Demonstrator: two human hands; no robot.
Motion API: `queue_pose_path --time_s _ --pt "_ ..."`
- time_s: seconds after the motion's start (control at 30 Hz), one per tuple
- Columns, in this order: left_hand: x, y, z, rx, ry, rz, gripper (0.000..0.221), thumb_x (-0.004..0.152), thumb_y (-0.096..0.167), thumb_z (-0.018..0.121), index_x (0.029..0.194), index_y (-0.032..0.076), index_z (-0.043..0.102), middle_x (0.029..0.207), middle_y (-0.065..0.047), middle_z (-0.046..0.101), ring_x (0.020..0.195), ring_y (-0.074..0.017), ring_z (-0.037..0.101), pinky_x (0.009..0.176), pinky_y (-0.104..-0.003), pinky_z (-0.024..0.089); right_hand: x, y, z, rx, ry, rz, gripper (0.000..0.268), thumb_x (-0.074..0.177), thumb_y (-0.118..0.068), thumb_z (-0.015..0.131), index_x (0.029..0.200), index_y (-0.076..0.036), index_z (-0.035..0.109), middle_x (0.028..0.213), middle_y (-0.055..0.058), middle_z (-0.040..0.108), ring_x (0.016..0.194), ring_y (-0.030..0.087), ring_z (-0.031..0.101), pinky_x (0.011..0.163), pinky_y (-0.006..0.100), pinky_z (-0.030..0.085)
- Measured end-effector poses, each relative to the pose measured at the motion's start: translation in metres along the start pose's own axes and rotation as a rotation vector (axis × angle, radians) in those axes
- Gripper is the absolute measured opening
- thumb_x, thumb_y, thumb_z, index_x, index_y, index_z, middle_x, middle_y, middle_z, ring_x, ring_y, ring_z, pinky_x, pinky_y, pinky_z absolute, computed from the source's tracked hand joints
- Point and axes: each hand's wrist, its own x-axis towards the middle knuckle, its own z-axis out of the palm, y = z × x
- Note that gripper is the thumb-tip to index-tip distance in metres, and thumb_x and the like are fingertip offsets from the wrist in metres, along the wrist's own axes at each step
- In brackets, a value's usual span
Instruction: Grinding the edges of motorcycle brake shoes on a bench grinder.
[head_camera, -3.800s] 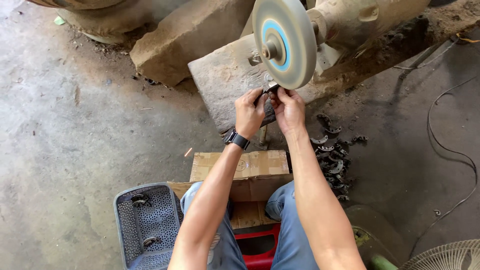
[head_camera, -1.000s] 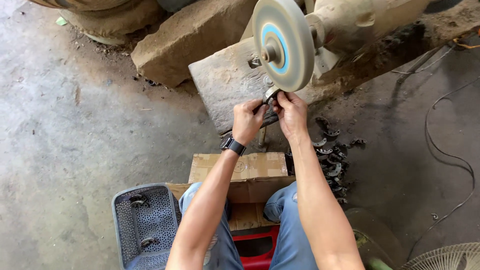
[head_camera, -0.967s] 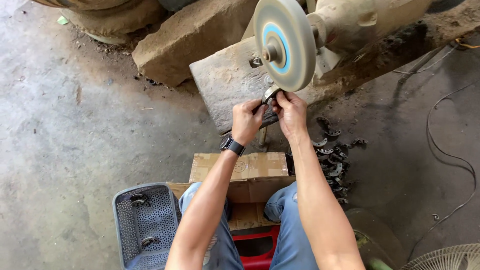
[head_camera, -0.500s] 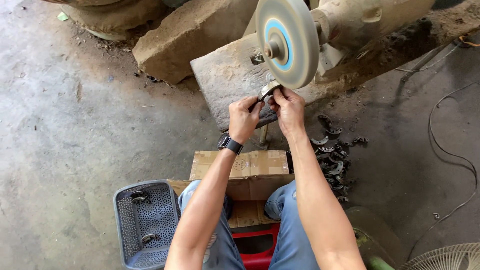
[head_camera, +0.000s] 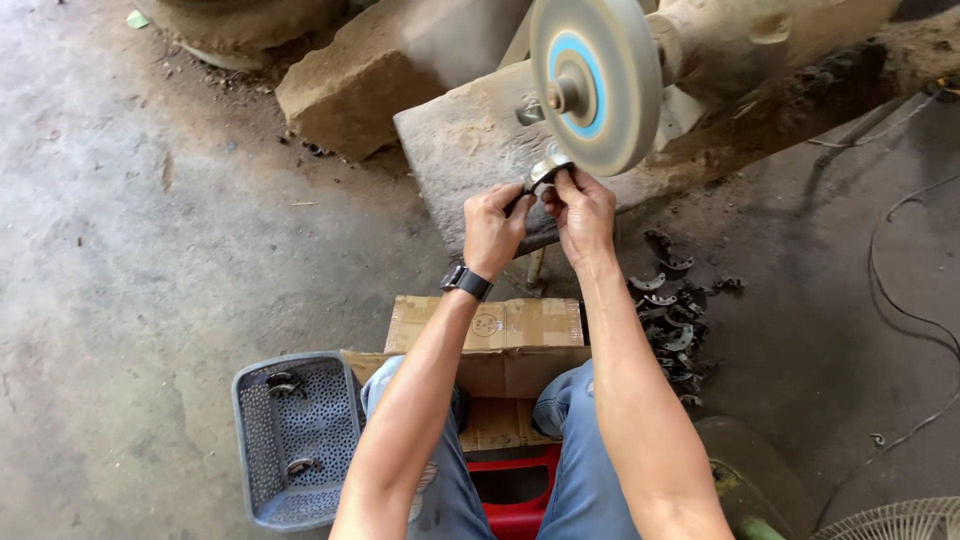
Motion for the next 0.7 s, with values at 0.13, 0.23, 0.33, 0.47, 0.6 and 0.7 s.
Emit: queue_pose_path --time_s 0.13,0.23,0.33,0.47,0.6,0.7 --pt "-0.001 -0.004 -0.012 -0.003 -0.003 -0.046 0.016 0.084 0.006 0.078 0.098 -0.001 0.075 0.090 -0.019 0.074 0.079 -0.0330 0.074 0.072 -0.038 0.056 -0.012 -0.011 0.016 -0.040 -0.047 0.109 0.017 0.102 -0.011 0.062 0.113 -0.002 0.070 0.097 0.005 0.071 0.078 0.015 0.067 0.064 0.026 0.053" --pt "0.000 -0.002 -0.004 -0.017 -0.023 0.030 0.016 0.084 0.005 0.076 0.098 -0.001 0.075 0.091 -0.019 0.074 0.082 -0.0334 0.073 0.073 -0.039 0.057 -0.011 -0.016 0.001 0.010 -0.044 0.141 0.018 0.103 -0.009 0.061 0.117 -0.002 0.069 0.100 0.005 0.071 0.082 0.014 0.067 0.067 0.026 0.054" --pt "0.004 0.011 0.019 -0.054 -0.071 0.019 0.013 0.086 0.005 0.076 0.098 -0.001 0.074 0.087 -0.018 0.072 0.077 -0.0348 0.071 0.069 -0.040 0.055 -0.001 -0.014 -0.026 0.140 0.011 0.112 0.016 0.104 -0.009 0.061 0.118 -0.003 0.067 0.101 0.005 0.070 0.082 0.015 0.066 0.066 0.026 0.052" --pt "0.010 0.015 0.037 -0.078 -0.070 0.056 0.013 0.088 0.004 0.075 0.100 -0.001 0.072 0.088 -0.019 0.069 0.078 -0.0374 0.069 0.070 -0.041 0.054 0.008 -0.014 -0.039 0.221 0.065 0.066 0.017 0.104 -0.010 0.061 0.117 -0.002 0.067 0.099 0.005 0.069 0.082 0.015 0.065 0.066 0.026 0.052" --pt "0.007 0.012 0.021 -0.025 -0.029 0.063 0.014 0.088 0.003 0.074 0.101 -0.001 0.071 0.089 -0.018 0.069 0.079 -0.0380 0.068 0.070 -0.042 0.053 0.006 -0.004 -0.022 0.194 0.032 0.058 0.018 0.104 -0.011 0.063 0.118 0.000 0.068 0.097 0.005 0.068 0.081 0.015 0.063 0.068 0.027 0.052" --pt "0.006 0.013 0.010 -0.020 -0.014 0.041 0.016 0.088 0.003 0.073 0.104 -0.001 0.071 0.087 -0.017 0.068 0.076 -0.0365 0.068 0.068 -0.042 0.052 0.002 -0.005 -0.010 0.146 -0.007 0.060 0.019 0.105 -0.012 0.063 0.119 0.000 0.067 0.098 0.005 0.068 0.081 0.015 0.063 0.069 0.026 0.051"
